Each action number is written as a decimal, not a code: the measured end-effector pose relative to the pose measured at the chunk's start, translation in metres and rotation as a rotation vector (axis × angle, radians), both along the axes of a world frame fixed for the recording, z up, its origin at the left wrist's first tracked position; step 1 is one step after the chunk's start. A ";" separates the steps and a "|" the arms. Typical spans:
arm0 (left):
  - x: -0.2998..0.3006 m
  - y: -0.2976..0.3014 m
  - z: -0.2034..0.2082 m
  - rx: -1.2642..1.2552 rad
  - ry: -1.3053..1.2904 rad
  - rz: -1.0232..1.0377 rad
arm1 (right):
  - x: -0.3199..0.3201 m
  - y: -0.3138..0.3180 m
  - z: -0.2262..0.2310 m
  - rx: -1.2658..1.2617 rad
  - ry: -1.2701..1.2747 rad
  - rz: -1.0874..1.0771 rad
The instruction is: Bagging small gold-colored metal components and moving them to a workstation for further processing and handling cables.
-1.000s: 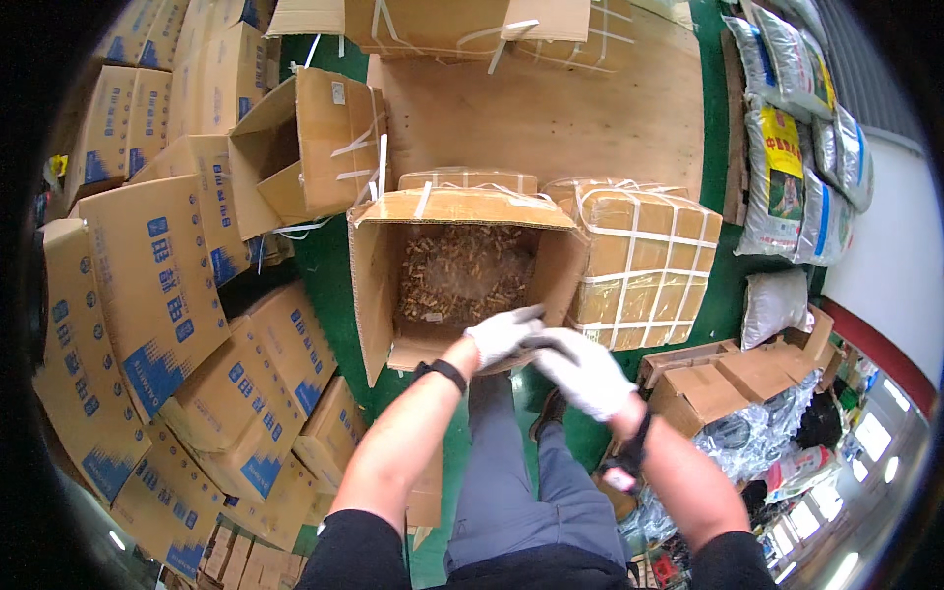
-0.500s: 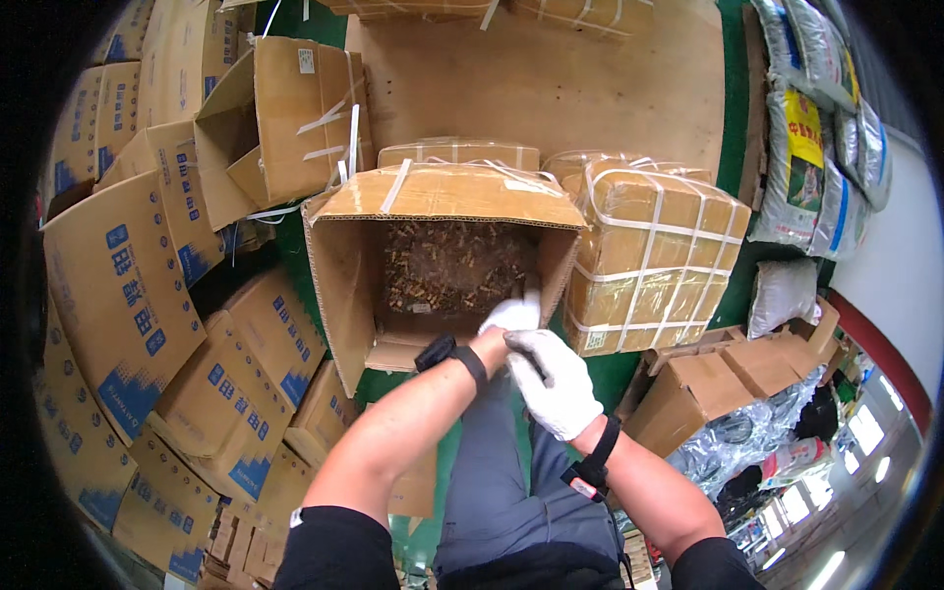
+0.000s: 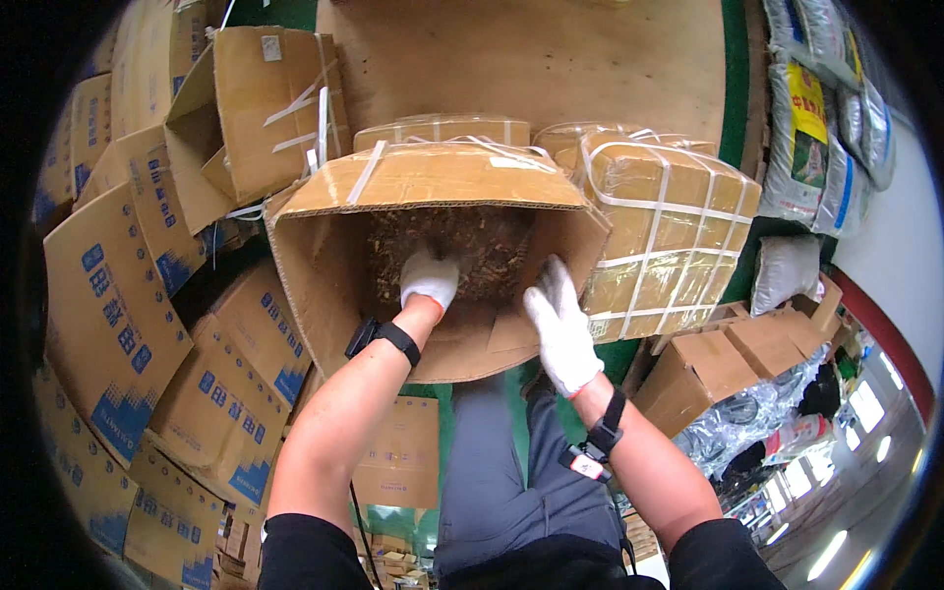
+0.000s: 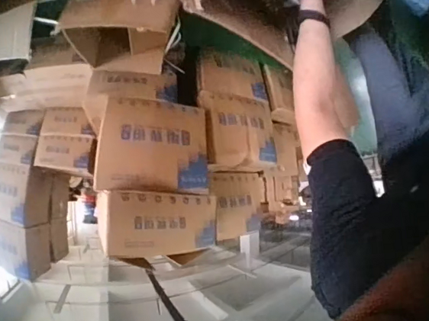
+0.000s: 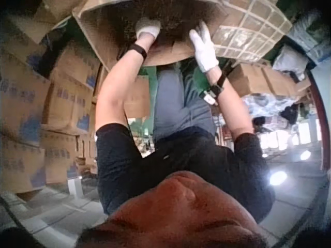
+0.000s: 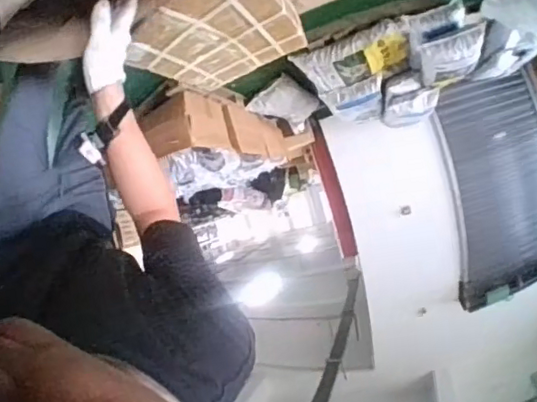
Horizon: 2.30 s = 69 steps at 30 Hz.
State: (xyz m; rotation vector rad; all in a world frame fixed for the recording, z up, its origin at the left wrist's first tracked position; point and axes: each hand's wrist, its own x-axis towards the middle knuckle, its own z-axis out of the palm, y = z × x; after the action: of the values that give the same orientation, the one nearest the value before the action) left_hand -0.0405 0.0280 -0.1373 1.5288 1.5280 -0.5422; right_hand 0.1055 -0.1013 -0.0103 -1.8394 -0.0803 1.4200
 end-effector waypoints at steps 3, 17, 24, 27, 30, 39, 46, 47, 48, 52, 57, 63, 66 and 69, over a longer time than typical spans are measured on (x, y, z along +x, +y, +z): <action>0.099 0.029 0.038 -0.218 -0.157 -0.540 | 0.016 -0.017 0.002 -0.042 -0.072 0.021; 0.107 0.090 0.012 0.315 -0.363 -0.550 | 0.005 -0.010 0.012 -0.012 -0.012 0.067; 0.036 0.084 0.041 -0.009 -0.025 -1.159 | 0.004 -0.007 0.017 0.037 0.043 0.089; 0.000 0.078 0.077 0.004 -0.146 -0.886 | 0.000 -0.009 0.013 0.029 0.034 0.092; -0.001 0.063 0.112 0.103 -0.212 -0.612 | -0.005 -0.018 0.002 0.044 -0.045 0.145; 0.004 -0.008 0.122 0.071 -0.122 -0.283 | -0.060 0.023 -0.001 -0.139 -0.251 0.668; 0.010 0.005 0.120 0.204 -0.177 -0.560 | -0.101 0.006 -0.070 -0.069 -0.206 0.679; 0.005 0.002 0.116 0.164 -0.195 -0.518 | -0.111 0.007 -0.071 -0.100 -0.012 0.330; -0.001 0.001 0.113 0.168 -0.184 -0.520 | -0.116 0.010 -0.071 -0.092 -0.004 0.330; 0.001 0.013 0.117 -0.038 -0.315 -0.181 | -0.095 0.006 -0.077 -0.153 -0.400 0.878; -0.045 0.067 0.061 0.196 -0.271 -0.018 | -0.085 0.014 0.005 -0.122 -0.114 0.290; 0.042 0.050 0.000 -0.002 -0.149 -0.766 | -0.027 -0.044 0.089 -0.143 0.115 0.142; 0.038 0.028 -0.062 0.352 -0.426 -0.900 | -0.009 -0.036 0.149 -0.181 0.193 0.387; 0.078 0.008 -0.073 0.387 -0.454 -0.910 | 0.018 -0.039 0.186 -0.148 0.200 0.319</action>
State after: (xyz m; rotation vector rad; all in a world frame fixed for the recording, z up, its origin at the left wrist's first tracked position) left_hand 0.0379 0.0362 -0.2104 2.4438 0.5433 -0.3479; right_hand 0.1238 -0.1405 0.1760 -1.8509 -0.1777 1.8696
